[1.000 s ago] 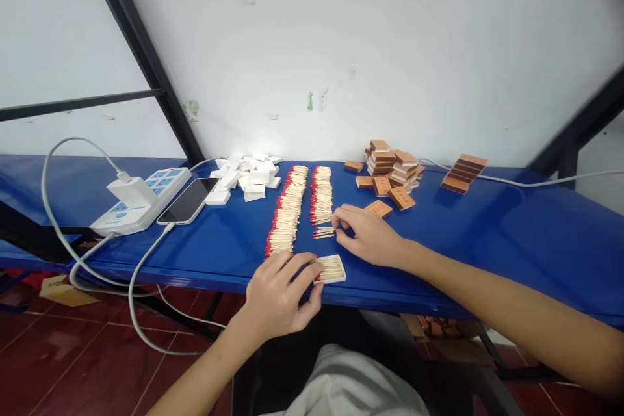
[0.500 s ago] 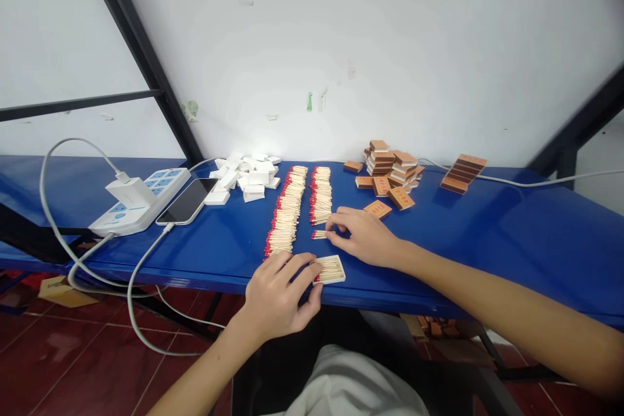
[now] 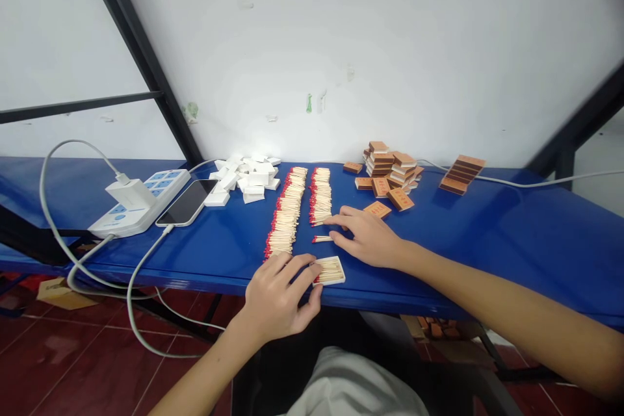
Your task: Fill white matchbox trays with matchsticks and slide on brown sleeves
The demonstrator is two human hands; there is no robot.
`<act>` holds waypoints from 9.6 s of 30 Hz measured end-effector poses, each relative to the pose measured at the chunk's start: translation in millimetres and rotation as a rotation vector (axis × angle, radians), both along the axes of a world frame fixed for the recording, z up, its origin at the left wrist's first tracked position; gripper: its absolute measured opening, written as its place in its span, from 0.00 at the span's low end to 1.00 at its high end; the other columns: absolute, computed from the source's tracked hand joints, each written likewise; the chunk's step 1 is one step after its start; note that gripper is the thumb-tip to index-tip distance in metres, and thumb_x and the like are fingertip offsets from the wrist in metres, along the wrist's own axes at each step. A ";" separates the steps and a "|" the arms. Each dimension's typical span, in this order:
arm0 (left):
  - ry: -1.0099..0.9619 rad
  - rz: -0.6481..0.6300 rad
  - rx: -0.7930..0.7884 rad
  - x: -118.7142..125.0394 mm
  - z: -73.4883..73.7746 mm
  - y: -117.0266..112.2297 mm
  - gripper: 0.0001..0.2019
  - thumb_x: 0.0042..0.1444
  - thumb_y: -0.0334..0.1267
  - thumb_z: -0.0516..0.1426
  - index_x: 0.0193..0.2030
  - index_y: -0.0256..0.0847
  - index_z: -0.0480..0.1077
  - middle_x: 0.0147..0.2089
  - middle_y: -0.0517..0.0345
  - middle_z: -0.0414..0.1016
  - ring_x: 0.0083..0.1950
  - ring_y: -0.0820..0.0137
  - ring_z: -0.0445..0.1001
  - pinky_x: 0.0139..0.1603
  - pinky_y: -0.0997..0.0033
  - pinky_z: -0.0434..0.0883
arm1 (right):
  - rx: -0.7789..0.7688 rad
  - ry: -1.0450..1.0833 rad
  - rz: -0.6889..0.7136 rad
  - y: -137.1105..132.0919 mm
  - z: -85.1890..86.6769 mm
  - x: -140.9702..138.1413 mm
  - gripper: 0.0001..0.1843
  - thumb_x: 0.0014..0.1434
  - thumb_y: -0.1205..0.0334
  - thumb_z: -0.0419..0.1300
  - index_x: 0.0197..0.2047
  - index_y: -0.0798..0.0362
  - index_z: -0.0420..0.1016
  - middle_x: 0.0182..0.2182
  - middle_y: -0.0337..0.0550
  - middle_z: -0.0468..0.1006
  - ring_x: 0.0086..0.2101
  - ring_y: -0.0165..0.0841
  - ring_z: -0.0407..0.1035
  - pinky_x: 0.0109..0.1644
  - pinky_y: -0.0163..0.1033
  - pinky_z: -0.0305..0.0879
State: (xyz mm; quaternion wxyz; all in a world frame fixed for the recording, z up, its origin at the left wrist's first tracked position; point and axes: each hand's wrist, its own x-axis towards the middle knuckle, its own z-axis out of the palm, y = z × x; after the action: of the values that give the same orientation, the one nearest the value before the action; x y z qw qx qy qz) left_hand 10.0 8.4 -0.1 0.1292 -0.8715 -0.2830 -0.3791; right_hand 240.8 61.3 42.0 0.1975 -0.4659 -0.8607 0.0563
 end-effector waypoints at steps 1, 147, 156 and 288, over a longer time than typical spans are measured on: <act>-0.001 0.000 0.001 0.0 0.1 0.1 0.11 0.56 0.33 0.58 0.47 0.40 0.73 0.46 0.52 0.80 0.40 0.63 0.74 0.41 0.61 0.74 | -0.004 -0.013 0.000 0.3 -0.3 0.5 0.16 0.67 0.60 0.55 0.56 0.48 0.75 0.38 0.43 0.72 0.37 0.34 0.69 0.42 0.38 0.60; -0.081 0.030 -0.086 0.8 3.9 -2.5 0.07 0.54 0.33 0.59 0.41 0.42 0.68 0.44 0.56 0.81 0.38 0.64 0.74 0.38 0.62 0.72 | -0.159 0.170 0.454 -20.3 12.9 -4.6 0.04 0.59 0.67 0.60 0.37 0.54 0.76 0.28 0.37 0.72 0.27 0.28 0.64 0.33 0.34 0.59; -0.070 0.015 -0.097 -0.3 2.4 -2.0 0.06 0.55 0.33 0.59 0.39 0.42 0.66 0.44 0.55 0.80 0.39 0.63 0.74 0.39 0.62 0.71 | -0.196 0.170 0.495 -20.8 13.6 -4.6 0.09 0.61 0.69 0.59 0.43 0.54 0.80 0.29 0.38 0.73 0.29 0.27 0.65 0.34 0.33 0.60; -0.053 0.022 -0.056 -0.3 1.2 -1.8 0.16 0.55 0.33 0.59 0.51 0.40 0.69 0.46 0.53 0.80 0.41 0.61 0.74 0.41 0.60 0.73 | -0.058 -0.119 0.123 -9.0 9.9 1.9 0.07 0.69 0.62 0.54 0.40 0.54 0.70 0.40 0.42 0.72 0.33 0.31 0.67 0.38 0.38 0.58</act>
State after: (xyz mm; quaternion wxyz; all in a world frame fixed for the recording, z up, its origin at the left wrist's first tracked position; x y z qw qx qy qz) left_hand 9.8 6.6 1.2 0.1013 -0.8613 -0.3064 -0.3925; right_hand 242.7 52.2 51.9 0.1286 -0.4204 -0.8958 0.0656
